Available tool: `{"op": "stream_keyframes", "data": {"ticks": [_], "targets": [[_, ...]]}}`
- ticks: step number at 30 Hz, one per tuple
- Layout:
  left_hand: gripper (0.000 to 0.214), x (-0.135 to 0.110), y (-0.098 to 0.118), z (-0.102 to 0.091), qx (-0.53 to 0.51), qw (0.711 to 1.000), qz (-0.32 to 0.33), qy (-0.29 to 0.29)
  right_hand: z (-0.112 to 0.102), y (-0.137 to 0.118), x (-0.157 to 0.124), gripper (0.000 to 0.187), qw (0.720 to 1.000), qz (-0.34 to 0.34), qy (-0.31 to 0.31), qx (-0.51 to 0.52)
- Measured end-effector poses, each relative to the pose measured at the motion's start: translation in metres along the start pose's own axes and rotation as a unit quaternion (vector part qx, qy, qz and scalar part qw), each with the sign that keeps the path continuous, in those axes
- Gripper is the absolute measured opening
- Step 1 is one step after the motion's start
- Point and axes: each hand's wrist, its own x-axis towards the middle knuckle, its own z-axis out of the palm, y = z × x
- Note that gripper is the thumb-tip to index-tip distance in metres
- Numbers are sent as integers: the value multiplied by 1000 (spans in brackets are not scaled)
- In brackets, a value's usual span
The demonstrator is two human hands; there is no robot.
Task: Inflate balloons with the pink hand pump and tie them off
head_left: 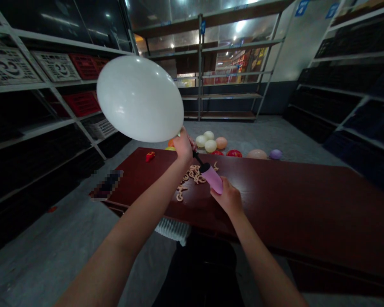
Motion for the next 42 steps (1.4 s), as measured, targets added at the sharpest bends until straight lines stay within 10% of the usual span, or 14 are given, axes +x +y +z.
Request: {"op": "stream_keyframes", "data": {"ticks": [9,32,42], "targets": [[49,-18,-47,5,72,996,-45,8,2,-2,0,42,1000,19,-1,-7],[37,30,60,-148,-53,985,-59,153,-6,-9,0,37,981,-171,-86,-20],[48,16,68,-85,-63,996,16,63,1,2,-1,42,993,-105,-35,-32]]}}
